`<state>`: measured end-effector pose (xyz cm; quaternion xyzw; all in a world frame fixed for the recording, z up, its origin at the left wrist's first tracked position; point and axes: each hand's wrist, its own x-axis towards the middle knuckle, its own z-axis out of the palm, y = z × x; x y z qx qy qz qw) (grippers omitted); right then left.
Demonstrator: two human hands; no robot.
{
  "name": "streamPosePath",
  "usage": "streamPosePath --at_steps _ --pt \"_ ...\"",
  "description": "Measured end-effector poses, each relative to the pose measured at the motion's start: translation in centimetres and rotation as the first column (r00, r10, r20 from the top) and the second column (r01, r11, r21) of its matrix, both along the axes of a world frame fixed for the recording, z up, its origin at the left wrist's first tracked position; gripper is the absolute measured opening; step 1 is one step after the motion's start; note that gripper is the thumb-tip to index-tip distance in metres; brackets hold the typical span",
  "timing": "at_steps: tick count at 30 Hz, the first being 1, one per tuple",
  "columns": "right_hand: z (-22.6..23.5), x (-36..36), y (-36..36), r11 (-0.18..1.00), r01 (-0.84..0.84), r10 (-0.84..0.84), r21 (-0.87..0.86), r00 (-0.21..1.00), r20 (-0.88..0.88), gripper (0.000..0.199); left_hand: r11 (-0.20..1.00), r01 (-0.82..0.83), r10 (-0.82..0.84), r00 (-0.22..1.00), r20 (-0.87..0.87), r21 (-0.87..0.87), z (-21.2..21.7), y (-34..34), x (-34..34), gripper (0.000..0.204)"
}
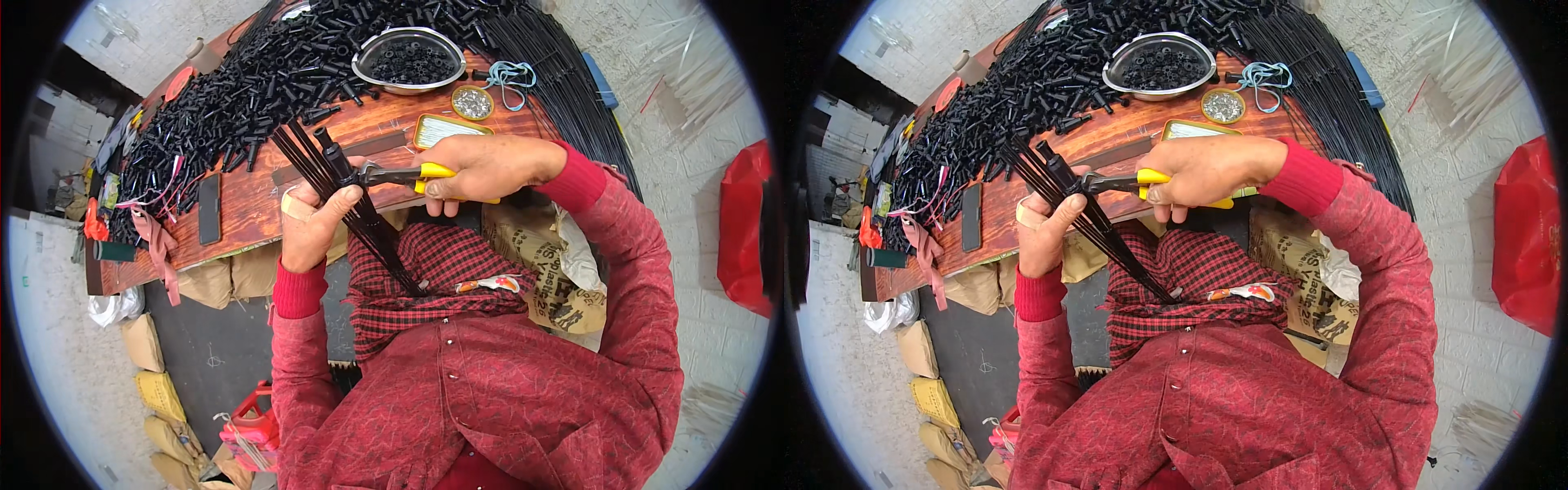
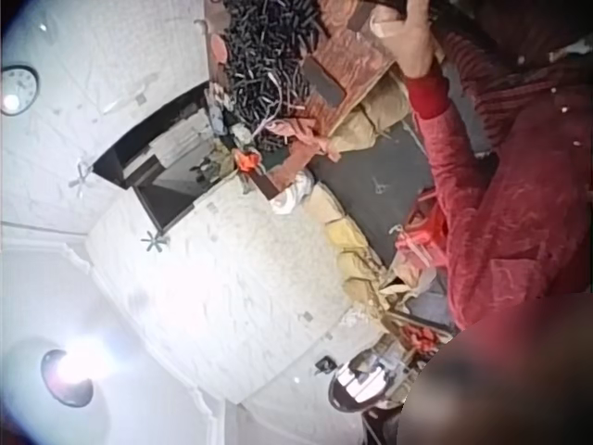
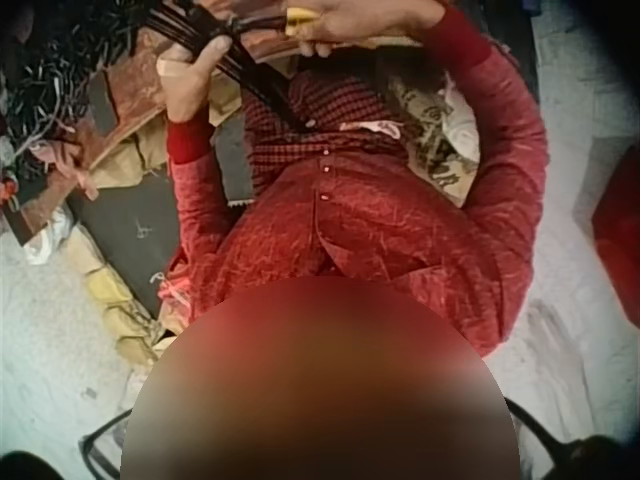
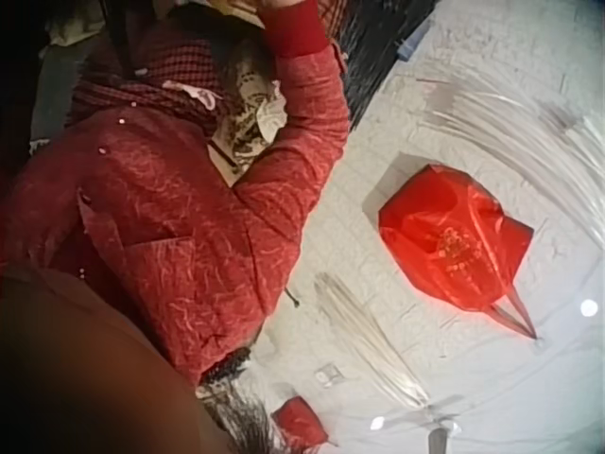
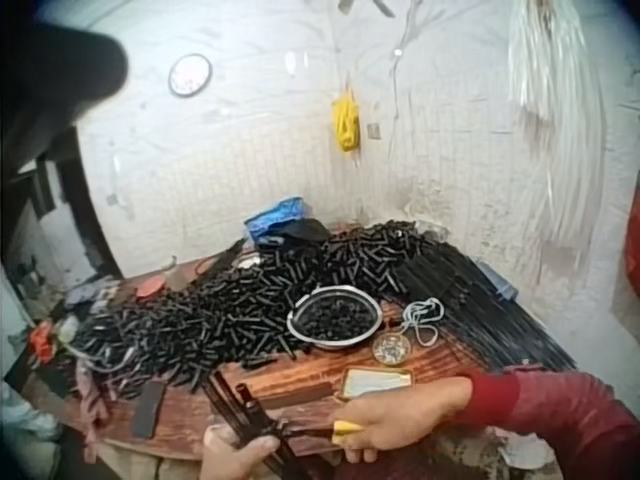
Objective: Bundling black plastic wire components and trimming the ends using cutters at a workbench.
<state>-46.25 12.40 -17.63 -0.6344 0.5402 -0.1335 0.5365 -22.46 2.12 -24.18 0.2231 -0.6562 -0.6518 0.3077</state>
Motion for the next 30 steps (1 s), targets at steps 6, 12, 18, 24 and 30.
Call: streamPosePath --at_steps 6,12,18,24,30 --pt "-0.2 -0.9 -0.7 0.969 -0.004 -0.045 0.248 0.98 0.192 0.028 1.0 0.011 -0.011 1.0 -0.015 0.003 0.0 0.1 0.0 0.031" --pt "0.5 -0.9 -1.0 0.951 0.025 -0.085 0.309 0.979 0.184 0.032 1.0 -0.002 0.002 1.0 -0.007 0.011 -0.1 0.1 -0.1 0.031" --pt "1.0 -0.5 -1.1 0.958 0.046 -0.079 0.284 0.991 0.105 0.028 1.0 -0.004 0.004 1.0 -0.013 0.027 -0.4 0.0 -0.2 0.031" --pt "1.3 1.0 -0.8 0.978 0.161 -0.149 0.131 0.984 -0.095 0.025 0.999 -0.052 0.053 0.998 -0.021 0.014 -1.1 -0.2 -0.4 0.03" --pt "-3.4 3.3 -0.3 0.957 0.208 -0.256 -0.2 0.933 -0.252 0.029 0.992 -0.12 0.121 0.992 -0.042 0.024 -1.8 -0.3 -0.4 0.029"
